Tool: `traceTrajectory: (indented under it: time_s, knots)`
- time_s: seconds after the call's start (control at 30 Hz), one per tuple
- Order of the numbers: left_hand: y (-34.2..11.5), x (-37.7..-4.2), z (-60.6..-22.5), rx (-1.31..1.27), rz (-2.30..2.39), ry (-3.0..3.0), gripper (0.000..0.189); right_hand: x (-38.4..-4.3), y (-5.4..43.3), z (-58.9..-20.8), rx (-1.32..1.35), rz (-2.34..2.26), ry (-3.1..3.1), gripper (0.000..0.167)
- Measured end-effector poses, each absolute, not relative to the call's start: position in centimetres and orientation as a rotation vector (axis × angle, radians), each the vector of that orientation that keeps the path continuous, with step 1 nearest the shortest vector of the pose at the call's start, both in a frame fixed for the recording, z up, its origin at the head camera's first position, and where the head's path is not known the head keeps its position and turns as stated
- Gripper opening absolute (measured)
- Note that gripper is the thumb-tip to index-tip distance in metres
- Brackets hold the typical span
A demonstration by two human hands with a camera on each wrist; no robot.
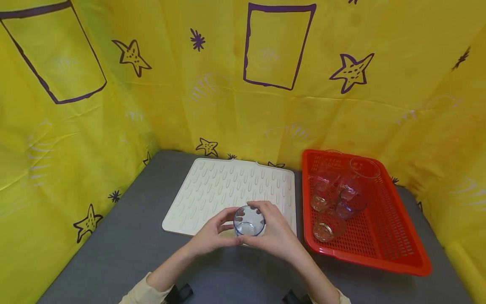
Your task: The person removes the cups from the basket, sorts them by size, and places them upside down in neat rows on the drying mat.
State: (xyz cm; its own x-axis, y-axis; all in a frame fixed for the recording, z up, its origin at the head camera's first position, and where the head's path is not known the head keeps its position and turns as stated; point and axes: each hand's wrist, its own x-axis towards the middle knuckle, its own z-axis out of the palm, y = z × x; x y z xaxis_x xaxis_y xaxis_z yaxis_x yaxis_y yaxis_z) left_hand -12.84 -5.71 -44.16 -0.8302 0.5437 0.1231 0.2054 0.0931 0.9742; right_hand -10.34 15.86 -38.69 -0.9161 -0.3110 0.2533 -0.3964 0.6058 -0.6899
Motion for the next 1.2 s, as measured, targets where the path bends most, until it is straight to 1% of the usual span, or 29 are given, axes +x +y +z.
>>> traceTrajectory:
  time_s: [0.2,0.47,0.7,0.8,0.97,1.2]
  knots:
    - [-5.6,-12.6,-44.2,0.803,1.741,2.174,0.070,-10.2,15.4,-39.0,0.590,1.200,-2.755,0.081]
    - [-5.5,-12.4,-44.2,0.794,1.744,2.211,0.071,-10.1,15.6,-39.3,0.594,1.306,-2.744,0.084]
    - [-5.6,-12.4,-44.4,0.707,1.872,2.165,0.072,-10.3,16.8,-40.2,0.652,1.466,-2.678,0.087]
    - [-5.7,-12.4,-44.4,0.684,1.988,2.069,0.072,-10.4,17.1,-40.8,0.696,1.477,-2.662,0.086]
    - [-5.6,-12.2,-44.1,0.674,2.153,1.837,0.074,-10.5,16.6,-41.8,0.667,1.519,-2.655,0.083]
    - [-5.2,-11.9,-43.8,0.663,2.226,1.691,0.073,-10.6,15.9,-42.2,0.639,1.546,-2.570,0.077]
